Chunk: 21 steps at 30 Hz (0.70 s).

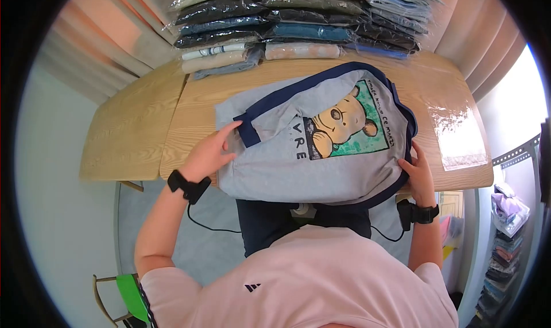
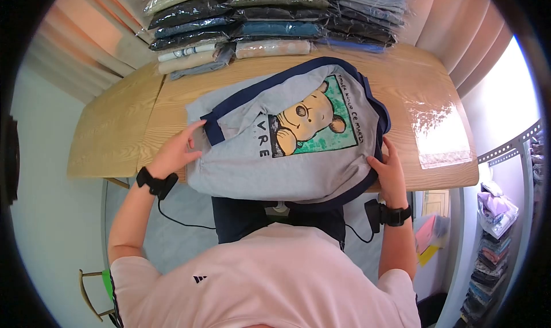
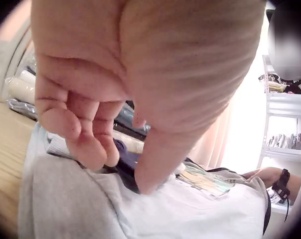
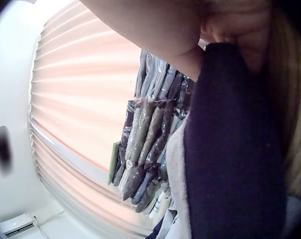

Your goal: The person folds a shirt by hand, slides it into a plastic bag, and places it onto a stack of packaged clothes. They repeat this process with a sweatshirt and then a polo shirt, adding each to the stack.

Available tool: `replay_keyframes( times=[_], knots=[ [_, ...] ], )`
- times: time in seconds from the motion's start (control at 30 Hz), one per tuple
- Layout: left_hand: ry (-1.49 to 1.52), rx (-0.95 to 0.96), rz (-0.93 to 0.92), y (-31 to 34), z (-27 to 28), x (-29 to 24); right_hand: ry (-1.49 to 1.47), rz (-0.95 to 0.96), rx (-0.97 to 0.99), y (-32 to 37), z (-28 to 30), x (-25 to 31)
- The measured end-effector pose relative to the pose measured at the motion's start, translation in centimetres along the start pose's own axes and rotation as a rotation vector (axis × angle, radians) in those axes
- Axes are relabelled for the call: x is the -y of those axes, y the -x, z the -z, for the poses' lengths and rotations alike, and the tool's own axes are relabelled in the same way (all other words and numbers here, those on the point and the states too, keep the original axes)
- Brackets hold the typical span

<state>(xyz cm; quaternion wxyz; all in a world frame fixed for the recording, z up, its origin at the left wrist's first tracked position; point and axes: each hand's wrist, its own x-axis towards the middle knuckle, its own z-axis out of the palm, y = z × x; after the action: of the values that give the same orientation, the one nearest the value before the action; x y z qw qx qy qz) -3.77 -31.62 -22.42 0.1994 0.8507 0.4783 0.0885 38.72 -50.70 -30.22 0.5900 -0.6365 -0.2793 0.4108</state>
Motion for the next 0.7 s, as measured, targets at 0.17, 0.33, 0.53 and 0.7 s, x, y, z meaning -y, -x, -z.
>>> replay_keyframes(
  times=[0.17, 0.33, 0.53, 0.7],
  knots=[
    [-0.199, 0.068, -0.449, -5.1, -2.8, 3.9, 0.049, 0.041, -0.037, 0.1, -0.4, -0.2],
    [0.657, 0.040, 0.077, -13.3, 1.3, 6.9, 0.068, 0.040, -0.068, 0.3, -0.8, 0.2],
    [0.644, -0.600, 0.110, -14.0, 3.4, 8.2, 0.064, 0.054, -0.059, 0.2, -0.7, -0.1],
    [-0.201, -0.052, -0.263, -7.8, 0.2, 4.6, 0.085, 0.068, -0.066, 0.3, -0.9, -0.1]
  ],
)
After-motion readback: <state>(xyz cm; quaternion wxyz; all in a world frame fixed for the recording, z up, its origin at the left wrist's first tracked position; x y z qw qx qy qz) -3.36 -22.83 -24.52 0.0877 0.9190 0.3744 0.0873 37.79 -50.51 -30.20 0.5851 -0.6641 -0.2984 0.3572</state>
